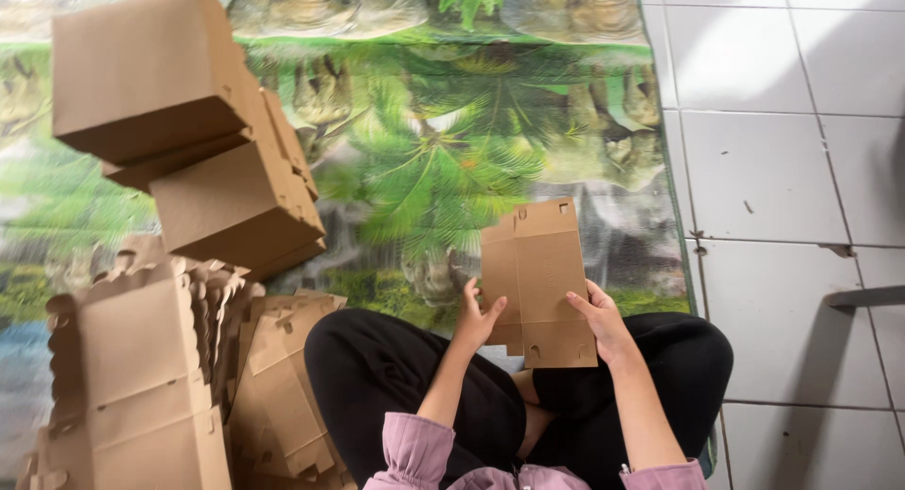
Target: The person sits on the floor and assembles flat-packed cardboard boxes by hand. They fold the side flaps, tuck the tabs into slots, and press the edges to form the box structure. The person handles multiple boxes, stacking the finished ones and picking up new flat pieces from a pile.
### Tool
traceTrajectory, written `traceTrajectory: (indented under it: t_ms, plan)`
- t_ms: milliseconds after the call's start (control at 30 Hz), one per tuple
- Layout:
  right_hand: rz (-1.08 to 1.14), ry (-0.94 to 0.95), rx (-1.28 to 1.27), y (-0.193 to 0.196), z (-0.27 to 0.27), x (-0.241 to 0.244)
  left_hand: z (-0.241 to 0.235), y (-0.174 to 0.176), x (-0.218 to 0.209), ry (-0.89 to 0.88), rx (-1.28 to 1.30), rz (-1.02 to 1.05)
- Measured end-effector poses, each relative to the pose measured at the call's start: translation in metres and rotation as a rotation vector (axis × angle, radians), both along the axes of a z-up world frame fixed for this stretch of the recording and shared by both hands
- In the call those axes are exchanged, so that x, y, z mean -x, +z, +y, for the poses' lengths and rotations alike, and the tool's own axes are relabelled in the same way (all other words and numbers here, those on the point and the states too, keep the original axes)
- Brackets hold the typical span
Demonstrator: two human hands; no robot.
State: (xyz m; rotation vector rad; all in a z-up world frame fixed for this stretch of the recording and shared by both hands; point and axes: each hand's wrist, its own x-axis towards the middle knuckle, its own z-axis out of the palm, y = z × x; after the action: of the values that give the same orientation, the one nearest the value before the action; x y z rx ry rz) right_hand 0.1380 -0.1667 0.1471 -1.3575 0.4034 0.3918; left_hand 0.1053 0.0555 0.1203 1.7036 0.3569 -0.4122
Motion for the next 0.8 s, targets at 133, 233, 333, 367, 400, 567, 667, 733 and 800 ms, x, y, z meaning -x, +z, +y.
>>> traceTrajectory:
  t_ms: [133,233,333,367,400,567,667,733,800]
  plan:
    - [-0.097,-0.117,0.037,0.035,0.011,0.005,-0.003,-0.033,0.002,-0.001,-0.127,0.019]
    - [-0.209,-0.143,0.214,0.042,0.018,0.005,-0.003,-0.029,0.002,-0.007,-0.077,-0.002]
    - [-0.502,0.019,0.502,0.023,0.028,-0.001,-0.004,-0.034,-0.002,0.080,0.030,0.013]
    - [-0.699,0.130,0.775,0.013,0.032,-0.005,-0.004,-0.034,-0.004,0.200,0.048,0.025]
    - [-0.893,0.246,1.049,0.003,0.036,-0.009,-0.005,-0.035,-0.005,0.320,0.066,0.036]
    - [-0.689,0.370,1.174,-0.077,0.038,-0.005,0.001,-0.108,-0.002,0.510,-0.183,-0.064]
    - [-0.435,0.361,1.094,-0.095,0.029,-0.011,0.001,-0.105,0.000,0.430,-0.218,-0.036]
    - [-0.393,0.304,1.097,-0.098,0.024,-0.022,0.001,-0.112,-0.004,0.376,-0.229,-0.029]
    - [-0.301,0.277,1.126,-0.095,0.021,-0.029,0.001,-0.130,-0.006,0.319,-0.196,-0.002]
